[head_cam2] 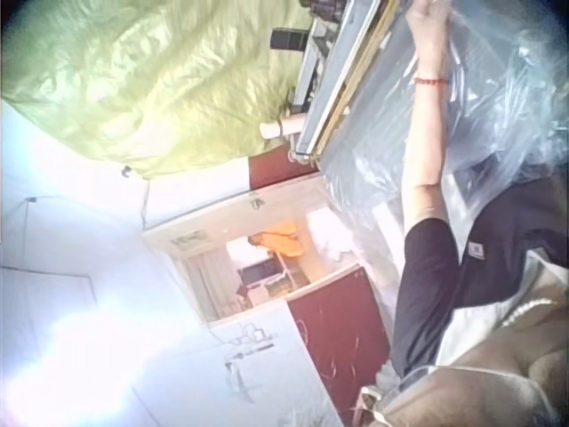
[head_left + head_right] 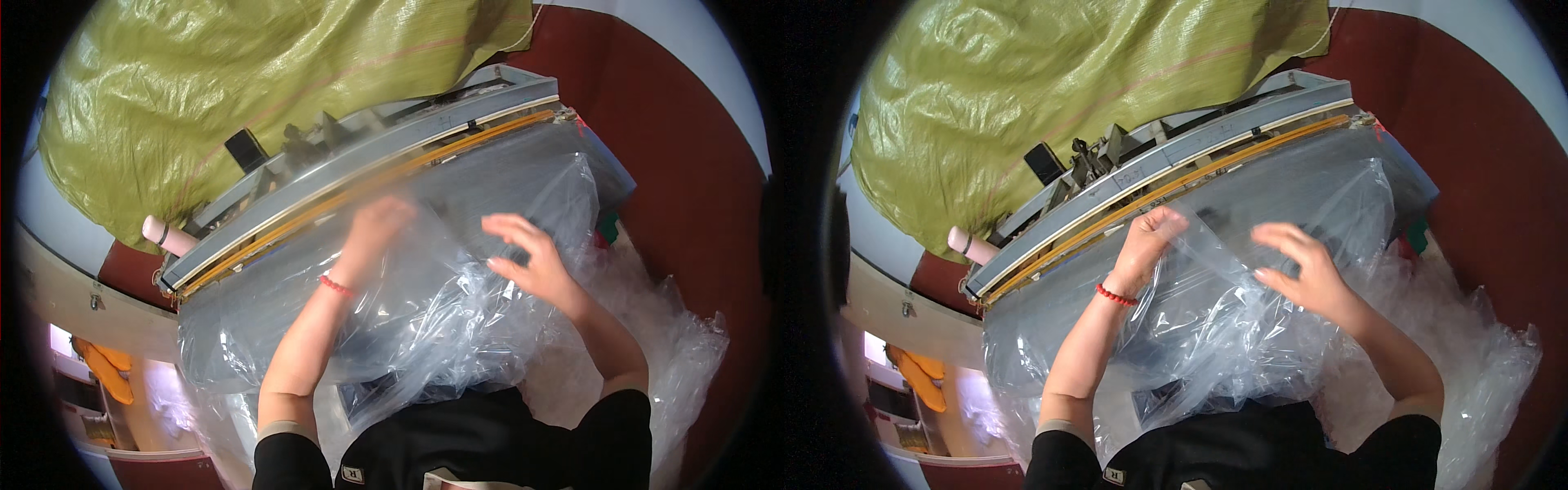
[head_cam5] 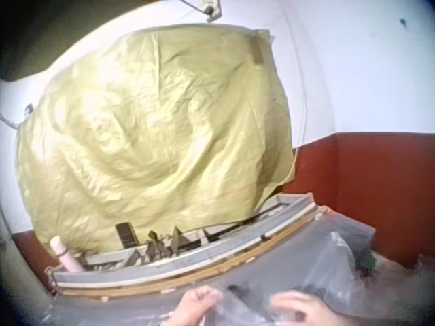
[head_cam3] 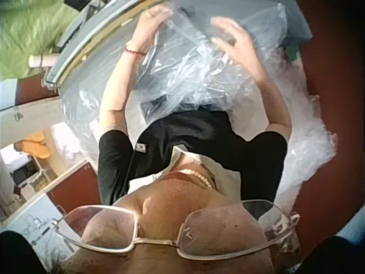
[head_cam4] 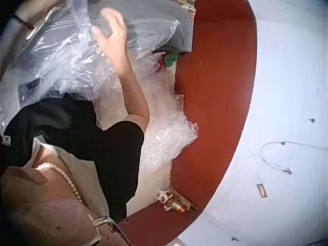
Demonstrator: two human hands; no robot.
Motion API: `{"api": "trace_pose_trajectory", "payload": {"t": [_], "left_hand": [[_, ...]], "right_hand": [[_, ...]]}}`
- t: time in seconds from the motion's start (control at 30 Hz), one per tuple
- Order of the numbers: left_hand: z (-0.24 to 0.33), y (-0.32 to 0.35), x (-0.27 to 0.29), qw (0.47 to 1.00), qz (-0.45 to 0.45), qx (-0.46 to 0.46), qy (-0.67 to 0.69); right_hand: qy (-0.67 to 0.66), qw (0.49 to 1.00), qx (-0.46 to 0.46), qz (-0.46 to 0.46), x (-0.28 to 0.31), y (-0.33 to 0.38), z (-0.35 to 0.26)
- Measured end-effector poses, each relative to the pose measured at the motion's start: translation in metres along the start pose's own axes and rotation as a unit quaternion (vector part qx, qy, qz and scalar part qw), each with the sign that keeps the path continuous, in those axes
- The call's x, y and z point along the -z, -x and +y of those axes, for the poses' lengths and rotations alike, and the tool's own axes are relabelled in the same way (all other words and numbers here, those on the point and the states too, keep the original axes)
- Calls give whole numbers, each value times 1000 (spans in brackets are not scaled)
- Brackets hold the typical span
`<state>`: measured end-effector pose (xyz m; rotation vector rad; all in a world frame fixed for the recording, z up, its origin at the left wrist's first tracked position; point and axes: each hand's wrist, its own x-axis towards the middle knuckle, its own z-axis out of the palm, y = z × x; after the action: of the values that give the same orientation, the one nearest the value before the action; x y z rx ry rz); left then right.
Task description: Manually positioning and processing large plastic sheets through a heat-sealing machine.
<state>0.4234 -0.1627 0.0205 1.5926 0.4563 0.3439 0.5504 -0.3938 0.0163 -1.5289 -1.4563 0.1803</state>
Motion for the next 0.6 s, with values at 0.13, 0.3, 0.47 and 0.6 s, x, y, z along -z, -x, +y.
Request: {"api": "trace_pose_trajectory", "payload": {"t": [0.13, 0.3, 0.47, 0.6], "left_hand": [[-7, -6, -1, 997, 24, -44, -50], [-9, -7, -4, 997, 3, -45, -64], [-14, 9, 27, 985, -89, 72, -128], [-31, 37, 73, 959, -154, 155, -180]], "right_hand": [[-196, 969, -145, 48, -28, -47, 11], [-271, 938, -214, 21, -48, -81, 37], [-104, 955, -269, 71, -18, -82, 93], [363, 886, -245, 150, 35, -59, 154]]}}
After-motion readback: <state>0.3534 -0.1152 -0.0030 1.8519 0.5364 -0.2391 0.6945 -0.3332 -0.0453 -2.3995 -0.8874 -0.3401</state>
